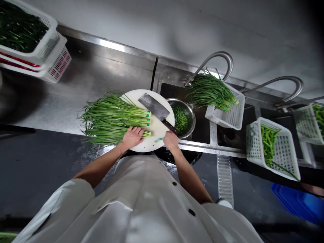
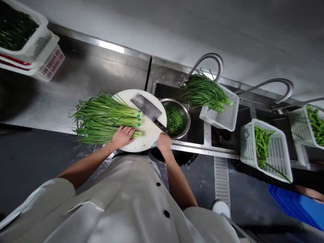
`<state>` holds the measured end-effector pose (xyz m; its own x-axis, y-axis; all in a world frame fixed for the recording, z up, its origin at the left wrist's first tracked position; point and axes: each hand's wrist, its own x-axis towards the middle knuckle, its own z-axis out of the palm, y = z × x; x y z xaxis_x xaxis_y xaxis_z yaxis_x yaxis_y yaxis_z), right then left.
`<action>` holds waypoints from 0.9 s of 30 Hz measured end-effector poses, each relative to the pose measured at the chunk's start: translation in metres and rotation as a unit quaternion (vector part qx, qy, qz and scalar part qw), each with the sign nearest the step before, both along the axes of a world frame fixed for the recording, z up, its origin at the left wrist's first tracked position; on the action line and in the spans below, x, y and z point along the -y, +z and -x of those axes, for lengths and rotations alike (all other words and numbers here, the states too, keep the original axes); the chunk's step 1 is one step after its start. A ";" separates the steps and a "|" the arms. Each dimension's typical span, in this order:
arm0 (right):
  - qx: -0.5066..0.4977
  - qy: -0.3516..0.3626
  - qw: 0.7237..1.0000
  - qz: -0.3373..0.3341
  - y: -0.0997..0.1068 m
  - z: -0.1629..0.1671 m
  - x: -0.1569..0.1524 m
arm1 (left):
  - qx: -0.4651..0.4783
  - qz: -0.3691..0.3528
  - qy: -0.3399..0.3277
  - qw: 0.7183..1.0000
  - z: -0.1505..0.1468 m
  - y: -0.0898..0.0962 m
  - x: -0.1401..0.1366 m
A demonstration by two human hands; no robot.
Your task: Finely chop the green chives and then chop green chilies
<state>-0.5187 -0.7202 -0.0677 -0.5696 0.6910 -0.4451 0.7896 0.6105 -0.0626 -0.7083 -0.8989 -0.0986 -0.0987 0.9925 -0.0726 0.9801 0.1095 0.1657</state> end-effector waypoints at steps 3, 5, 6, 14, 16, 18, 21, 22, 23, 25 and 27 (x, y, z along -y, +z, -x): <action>-0.074 -0.042 0.996 -0.018 0.002 -0.041 -0.013 | 0.008 0.009 -0.006 1.000 0.000 0.002 -0.004; -0.187 -0.056 0.981 0.011 0.001 -0.044 -0.020 | 0.015 0.013 -0.010 1.000 0.000 0.003 -0.003; -0.243 -0.069 0.967 0.044 -0.001 -0.037 -0.020 | 0.019 0.015 -0.012 1.000 -0.001 0.004 -0.001; -0.323 -0.047 0.938 0.112 -0.023 0.066 0.001 | 0.059 -0.044 0.079 0.994 -0.004 0.022 0.001; -0.326 0.073 0.940 0.067 -0.027 0.075 0.003 | 0.056 -0.057 0.104 0.991 0.004 0.026 -0.011; -0.311 0.152 0.938 0.032 -0.030 0.077 0.004 | 0.053 -0.048 0.094 0.993 0.015 0.030 -0.026; -0.280 0.184 0.942 -0.008 -0.037 0.076 0.005 | 0.049 -0.011 0.064 0.997 0.030 0.033 -0.046; -0.274 0.187 0.943 -0.018 -0.039 0.076 0.006 | 0.046 -0.002 0.062 0.997 0.033 0.034 -0.051; -0.271 0.189 0.944 -0.027 -0.042 0.075 0.006 | 0.043 0.004 0.064 0.997 0.035 0.034 -0.054; -0.274 0.192 0.941 -0.042 -0.048 0.074 0.007 | 0.035 0.008 0.068 0.997 0.036 0.035 -0.059; -0.304 0.187 0.933 -0.045 -0.054 0.073 0.007 | 0.023 0.008 0.065 0.998 0.035 0.035 -0.063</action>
